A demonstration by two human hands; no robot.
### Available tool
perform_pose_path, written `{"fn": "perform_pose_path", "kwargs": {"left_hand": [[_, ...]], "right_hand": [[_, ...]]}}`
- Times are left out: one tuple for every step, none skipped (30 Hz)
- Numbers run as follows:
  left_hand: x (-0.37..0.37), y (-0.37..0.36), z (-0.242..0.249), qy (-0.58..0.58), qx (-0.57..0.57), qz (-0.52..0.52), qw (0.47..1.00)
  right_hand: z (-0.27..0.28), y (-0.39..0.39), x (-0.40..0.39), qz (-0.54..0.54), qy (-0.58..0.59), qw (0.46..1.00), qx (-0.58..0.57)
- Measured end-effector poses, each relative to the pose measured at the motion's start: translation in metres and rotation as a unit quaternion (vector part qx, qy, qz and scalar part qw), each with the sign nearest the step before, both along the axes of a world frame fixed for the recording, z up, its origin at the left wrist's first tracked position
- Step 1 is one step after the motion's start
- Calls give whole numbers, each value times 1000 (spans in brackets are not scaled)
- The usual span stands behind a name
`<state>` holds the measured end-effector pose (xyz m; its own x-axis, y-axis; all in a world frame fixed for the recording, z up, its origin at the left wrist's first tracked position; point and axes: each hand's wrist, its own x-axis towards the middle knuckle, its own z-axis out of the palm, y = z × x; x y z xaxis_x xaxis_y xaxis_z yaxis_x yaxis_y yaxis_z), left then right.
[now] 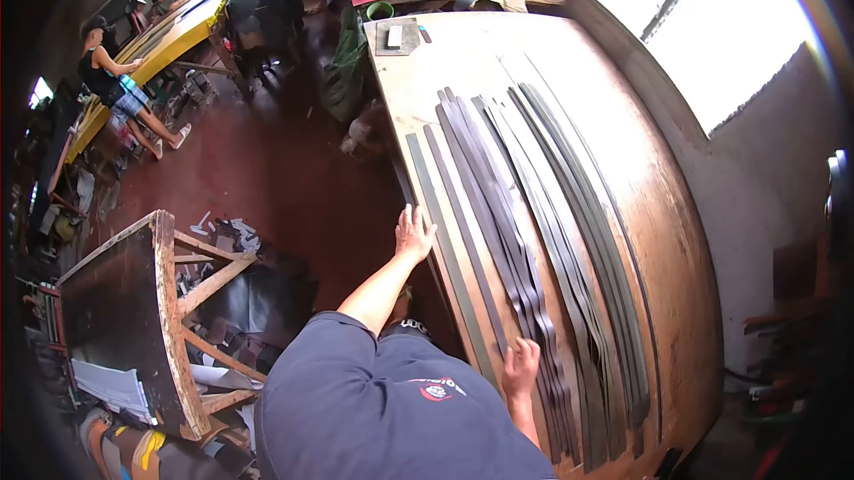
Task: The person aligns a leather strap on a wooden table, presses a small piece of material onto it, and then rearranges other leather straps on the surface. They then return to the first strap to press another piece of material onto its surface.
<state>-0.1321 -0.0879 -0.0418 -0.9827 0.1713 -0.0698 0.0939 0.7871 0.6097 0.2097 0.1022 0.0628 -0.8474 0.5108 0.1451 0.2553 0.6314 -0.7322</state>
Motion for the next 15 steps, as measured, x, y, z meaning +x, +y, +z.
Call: {"fn": "perform_pose_path", "kwargs": {"left_hand": [[-23, -2, 0, -7, 25, 29, 999], [-47, -3, 1, -19, 35, 56, 998], [-73, -4, -6, 1, 60, 79, 995], [-97, -5, -14, -1, 78, 101, 992], [-122, -4, -20, -3, 96, 124, 988], [-143, -5, -22, -22, 134, 143, 980], [-161, -7, -22, -40, 169, 161, 972], [-178, -5, -19, -74, 174, 207, 960], [-194, -4, -15, -79, 168, 210, 960], [-207, -4, -11, -108, 213, 249, 939], [-218, -2, -12, -135, 257, 288, 912], [-228, 1, -23, -122, 284, 307, 900], [-238, 3, -34, -131, 309, 320, 886], [-245, 8, -43, -150, 326, 333, 872], [-250, 14, -50, -168, 344, 345, 857]], "right_hand": [[4, -4, -43, 30, -1, 999, 20], [17, -13, -88, 63, -10, 998, -12], [14, -15, -126, 84, -47, 995, -18], [10, -18, -164, 113, -47, 992, 3], [15, -24, -202, 142, -65, 988, 16], [8, -24, -238, 181, -47, 981, 59], [0, -26, -272, 194, -50, 977, 75], [-8, -29, -306, 206, -52, 973, 89], [-18, -31, -338, 210, -53, 970, 108], [-28, -33, -368, 212, -64, 968, 121], [-35, -36, -398, 215, -49, 966, 132], [-37, -40, -426, 208, -59, 967, 134], [-41, -45, -451, 197, -58, 967, 152], [-48, -47, -475, 195, -49, 967, 155], [-48, -51, -494, 194, -57, 966, 159]]}}
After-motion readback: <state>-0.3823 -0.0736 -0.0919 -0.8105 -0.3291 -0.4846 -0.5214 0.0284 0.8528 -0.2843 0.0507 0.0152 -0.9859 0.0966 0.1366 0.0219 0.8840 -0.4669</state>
